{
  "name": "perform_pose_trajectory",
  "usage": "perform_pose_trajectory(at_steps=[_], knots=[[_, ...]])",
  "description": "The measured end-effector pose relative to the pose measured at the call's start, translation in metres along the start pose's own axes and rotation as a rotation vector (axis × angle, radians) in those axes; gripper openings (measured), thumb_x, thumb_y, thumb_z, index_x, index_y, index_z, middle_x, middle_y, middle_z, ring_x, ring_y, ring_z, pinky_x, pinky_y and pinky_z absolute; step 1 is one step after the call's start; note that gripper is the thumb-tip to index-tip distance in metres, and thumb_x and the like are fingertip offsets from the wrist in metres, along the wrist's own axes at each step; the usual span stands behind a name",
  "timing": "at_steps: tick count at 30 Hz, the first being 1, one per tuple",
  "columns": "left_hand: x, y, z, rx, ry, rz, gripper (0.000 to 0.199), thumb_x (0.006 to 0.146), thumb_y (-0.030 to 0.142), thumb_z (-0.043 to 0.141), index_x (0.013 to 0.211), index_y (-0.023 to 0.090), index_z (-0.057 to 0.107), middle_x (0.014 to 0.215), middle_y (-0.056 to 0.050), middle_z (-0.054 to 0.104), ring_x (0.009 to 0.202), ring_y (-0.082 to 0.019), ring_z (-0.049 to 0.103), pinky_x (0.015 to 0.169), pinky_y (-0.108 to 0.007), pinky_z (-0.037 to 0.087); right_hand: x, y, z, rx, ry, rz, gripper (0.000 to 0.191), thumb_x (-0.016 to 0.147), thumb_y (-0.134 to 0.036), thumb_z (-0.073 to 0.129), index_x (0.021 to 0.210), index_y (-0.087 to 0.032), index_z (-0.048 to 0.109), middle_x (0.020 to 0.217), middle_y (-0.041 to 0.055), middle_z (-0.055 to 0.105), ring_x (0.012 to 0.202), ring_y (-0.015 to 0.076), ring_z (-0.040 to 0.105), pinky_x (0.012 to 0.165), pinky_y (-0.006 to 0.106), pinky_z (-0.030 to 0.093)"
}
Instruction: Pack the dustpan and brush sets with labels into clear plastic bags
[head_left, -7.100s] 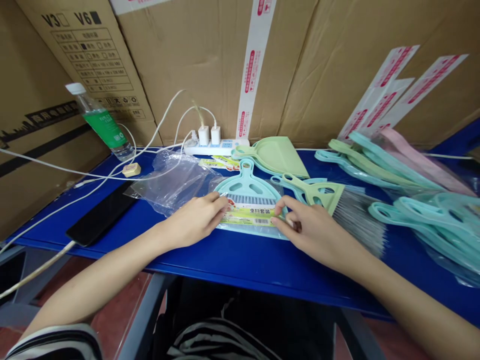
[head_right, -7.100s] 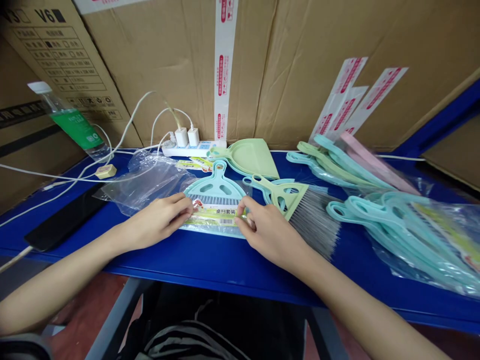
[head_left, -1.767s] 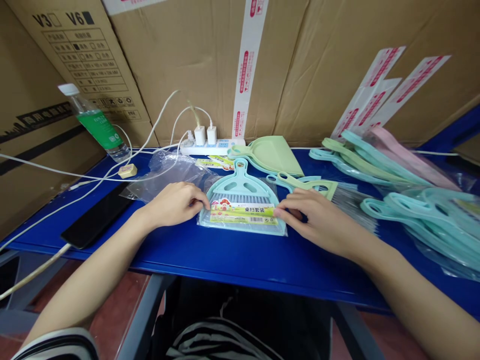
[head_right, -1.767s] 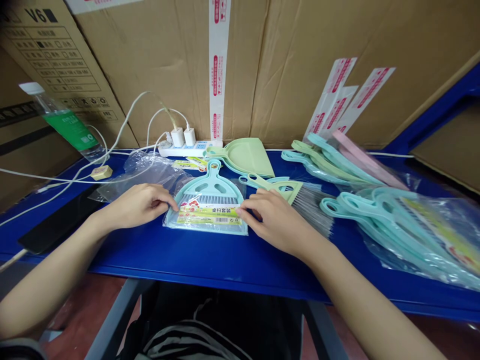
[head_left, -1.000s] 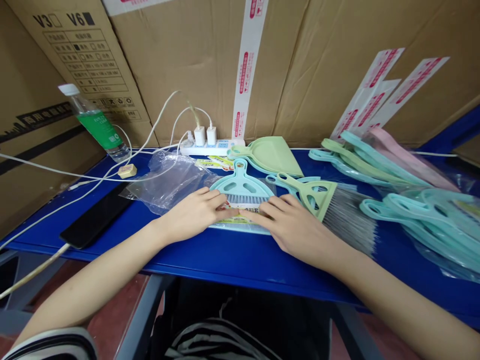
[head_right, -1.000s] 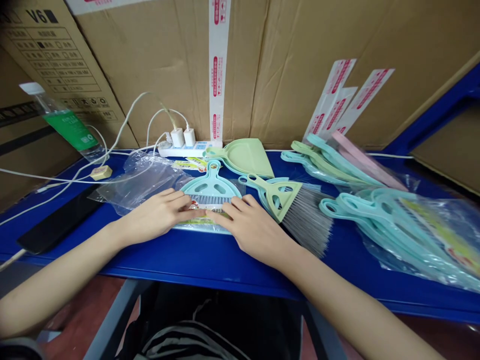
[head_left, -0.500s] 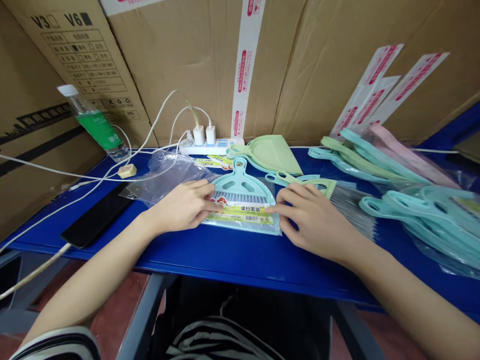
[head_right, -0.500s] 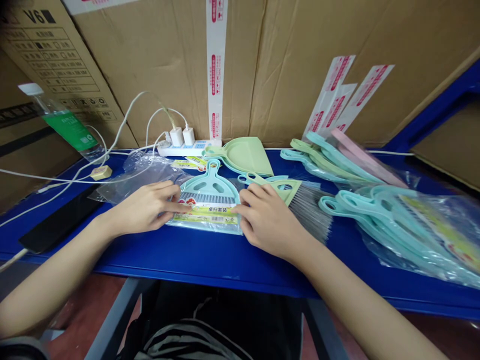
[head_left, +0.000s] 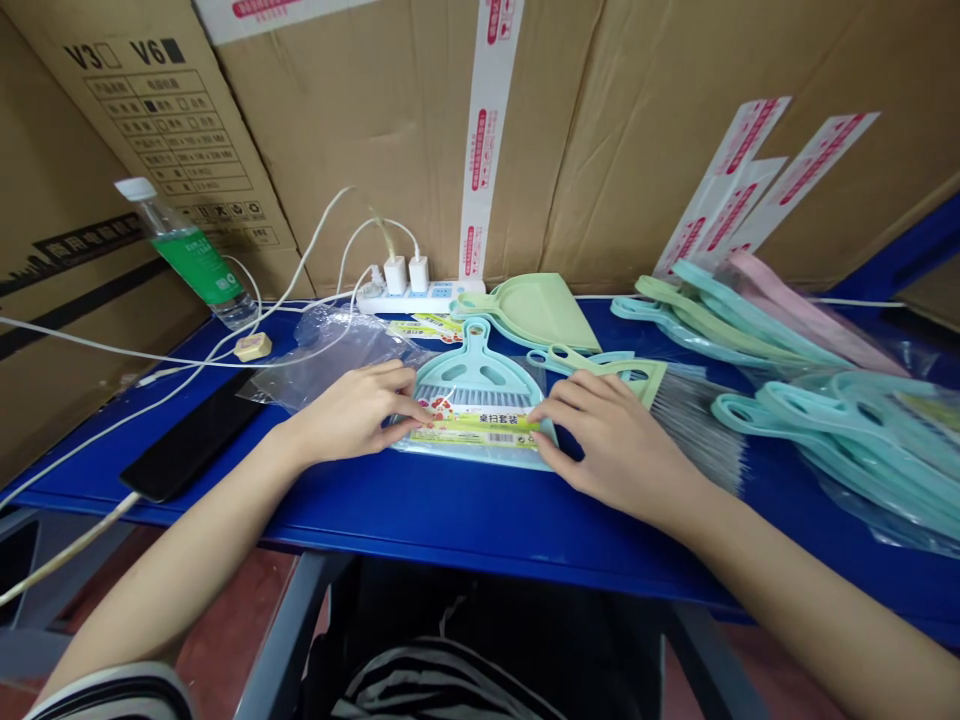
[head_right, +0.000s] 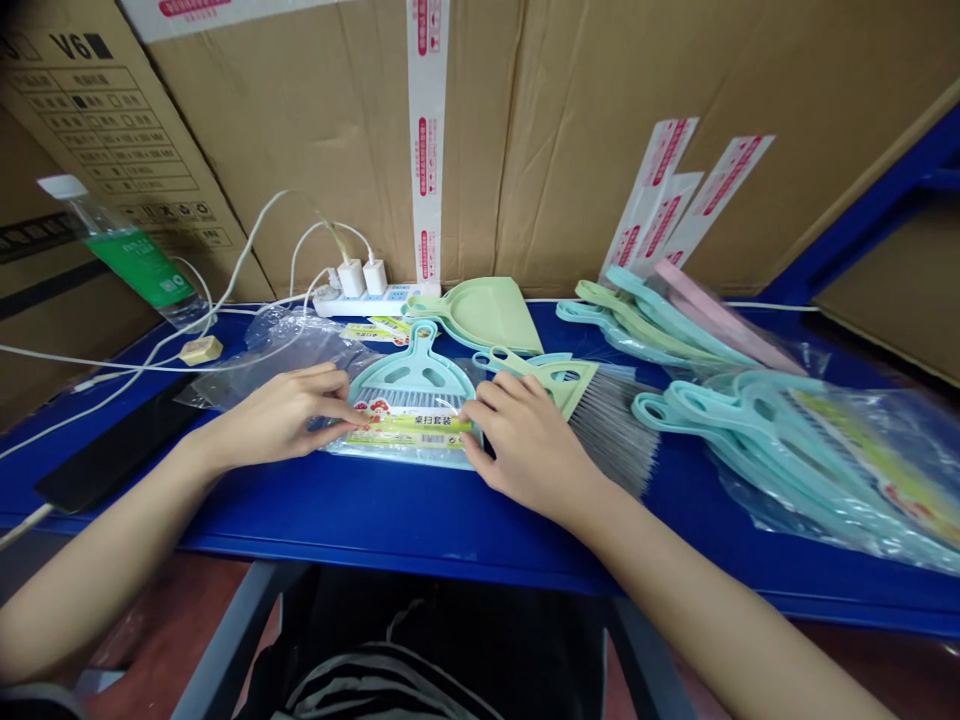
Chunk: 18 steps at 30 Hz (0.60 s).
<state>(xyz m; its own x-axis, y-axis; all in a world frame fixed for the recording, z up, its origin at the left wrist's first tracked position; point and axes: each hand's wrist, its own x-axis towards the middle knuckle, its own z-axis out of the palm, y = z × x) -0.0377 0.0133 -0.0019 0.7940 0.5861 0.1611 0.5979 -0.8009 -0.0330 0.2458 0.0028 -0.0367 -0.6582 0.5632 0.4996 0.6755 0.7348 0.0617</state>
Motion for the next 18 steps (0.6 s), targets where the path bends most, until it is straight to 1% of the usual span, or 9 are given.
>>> perform_pose_trajectory(at_steps=[2,4,7,9,12,15,18], knots=[[0.000,0.002,0.002,0.039,0.020,-0.005,0.024,0.094,0.024,0.051,0.102,0.025,0.074,0.079,-0.003,0.057,0.078,-0.017,0.053,0.076,-0.031,0.045,0.000,-0.001,0.001,0.030,-0.021,-0.005,0.028,0.090,-0.015,0.045,0.099,-0.020,0.071,0.082,0.0078,0.061,0.081,0.0239,0.053,0.072,0.037,0.040],[0.001,0.005,0.003,0.095,0.027,-0.002,0.026,0.095,0.021,0.049,0.104,0.025,0.073,0.084,-0.004,0.058,0.080,-0.018,0.052,0.076,-0.031,0.045,0.000,-0.002,0.002,0.053,-0.068,-0.049,0.040,0.088,-0.008,0.042,0.113,-0.024,0.069,0.085,0.0078,0.059,0.082,0.0236,0.051,0.072,0.037,0.040],[0.005,0.012,0.005,0.167,-0.019,0.040,0.035,0.093,0.011,0.045,0.116,0.025,0.068,0.087,-0.005,0.058,0.079,-0.018,0.051,0.076,-0.032,0.044,0.001,-0.005,0.004,0.067,-0.145,-0.090,0.055,0.085,-0.001,0.039,0.122,-0.030,0.067,0.087,0.0084,0.057,0.083,0.0240,0.047,0.071,0.036,0.038],[0.007,0.016,0.006,0.185,-0.067,0.063,0.042,0.091,0.007,0.043,0.122,0.025,0.065,0.086,-0.005,0.057,0.079,-0.018,0.051,0.077,-0.032,0.045,0.002,-0.007,0.005,0.077,-0.175,-0.078,0.056,0.085,0.000,0.038,0.123,-0.029,0.067,0.087,0.0089,0.056,0.083,0.0245,0.046,0.071,0.036,0.038],[0.009,0.017,0.006,0.173,-0.104,0.046,0.045,0.089,0.006,0.042,0.124,0.024,0.064,0.085,-0.005,0.056,0.078,-0.018,0.052,0.078,-0.032,0.047,0.002,-0.009,0.004,0.103,-0.182,-0.064,0.055,0.084,0.000,0.037,0.122,-0.025,0.068,0.087,0.0092,0.056,0.085,0.0249,0.046,0.073,0.037,0.039],[0.007,0.013,0.005,0.138,-0.093,0.011,0.046,0.088,0.007,0.042,0.122,0.027,0.066,0.086,-0.004,0.056,0.080,-0.018,0.052,0.078,-0.033,0.049,0.001,-0.006,0.001,0.135,-0.160,-0.033,0.049,0.085,-0.003,0.039,0.115,-0.025,0.070,0.086,0.0081,0.055,0.085,0.0247,0.047,0.075,0.038,0.040],[0.002,0.006,0.001,0.076,-0.065,-0.019,0.044,0.086,0.008,0.045,0.114,0.030,0.070,0.084,-0.004,0.054,0.081,-0.018,0.051,0.077,-0.032,0.049,-0.001,0.001,-0.006,0.142,-0.104,0.014,0.038,0.087,-0.010,0.042,0.101,-0.024,0.075,0.080,0.0067,0.053,0.081,0.0236,0.049,0.072,0.038,0.040]])
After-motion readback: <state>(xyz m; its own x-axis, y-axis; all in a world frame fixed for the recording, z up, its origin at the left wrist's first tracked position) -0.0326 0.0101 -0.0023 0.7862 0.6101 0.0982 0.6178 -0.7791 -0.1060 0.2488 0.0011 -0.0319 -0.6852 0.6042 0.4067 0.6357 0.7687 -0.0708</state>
